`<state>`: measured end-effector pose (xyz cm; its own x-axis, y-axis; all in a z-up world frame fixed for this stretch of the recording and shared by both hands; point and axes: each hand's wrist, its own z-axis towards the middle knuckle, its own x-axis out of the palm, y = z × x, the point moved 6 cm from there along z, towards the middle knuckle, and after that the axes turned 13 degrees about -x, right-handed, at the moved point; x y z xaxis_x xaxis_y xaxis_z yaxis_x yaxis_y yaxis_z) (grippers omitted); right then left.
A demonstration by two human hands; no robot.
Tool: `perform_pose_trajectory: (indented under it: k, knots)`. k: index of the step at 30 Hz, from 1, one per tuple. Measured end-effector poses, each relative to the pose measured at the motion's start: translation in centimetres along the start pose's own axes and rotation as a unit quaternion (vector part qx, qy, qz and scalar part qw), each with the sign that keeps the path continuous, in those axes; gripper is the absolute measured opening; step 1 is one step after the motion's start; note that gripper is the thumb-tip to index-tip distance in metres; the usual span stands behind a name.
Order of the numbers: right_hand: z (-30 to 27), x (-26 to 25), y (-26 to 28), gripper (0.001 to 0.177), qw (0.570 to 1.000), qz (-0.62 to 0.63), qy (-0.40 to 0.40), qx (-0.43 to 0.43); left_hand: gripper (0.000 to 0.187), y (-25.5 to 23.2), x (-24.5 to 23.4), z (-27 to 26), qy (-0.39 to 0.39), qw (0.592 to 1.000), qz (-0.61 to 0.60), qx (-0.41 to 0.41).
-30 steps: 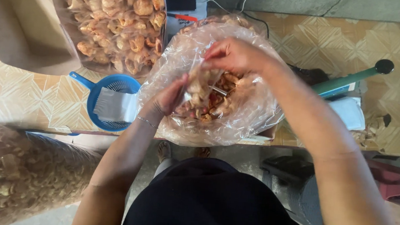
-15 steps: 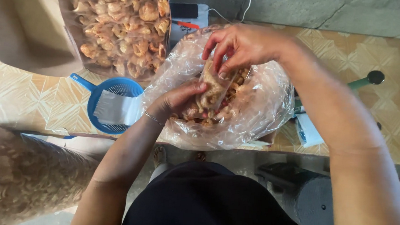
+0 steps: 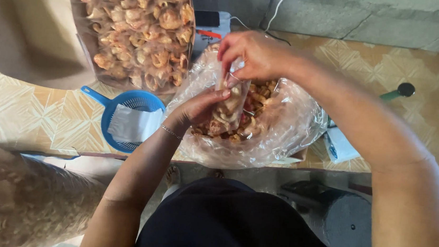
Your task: Bagging fried snacks from a large bulk container into individual plastic bags using a metal scoop.
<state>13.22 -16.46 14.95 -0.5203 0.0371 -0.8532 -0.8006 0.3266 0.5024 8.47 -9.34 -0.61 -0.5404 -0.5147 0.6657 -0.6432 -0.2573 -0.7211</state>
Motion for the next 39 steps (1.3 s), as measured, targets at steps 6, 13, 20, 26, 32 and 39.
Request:
perform_pose_trajectory:
  k: [6,13,20,26,32,39]
  knots:
    - [0.2,-1.1,0.3,0.025,0.994,0.007,0.069,0.088,0.053,-0.3,-2.3,-1.2,-0.039,0.999,-0.017,-0.022]
    - [1.9,1.7,-4.4,0.02,0.995,0.001,0.056,-0.08,0.061,-3.1,-1.1,-2.7,-0.089,0.984,0.074,0.133]
    - [3.2,0.2,-3.4,0.012,0.992,-0.092,-0.078,0.042,0.071,-5.0,-4.6,-3.0,-0.355,0.856,0.325,0.188]
    - [4.2,3.2,-4.8,0.012,0.975,-0.176,-0.127,0.051,0.057,-5.4,-5.0,-4.0,-0.386,0.813,0.353,0.258]
    - [4.4,4.4,-5.8,0.005,0.956,-0.234,-0.17,0.055,0.052,-4.5,-5.6,-3.3,-0.354,0.814,0.362,0.285]
    - [3.4,2.5,-0.2,0.008,0.926,-0.242,-0.283,-0.06,0.049,-4.9,-3.9,-4.1,-0.312,0.831,0.297,0.351]
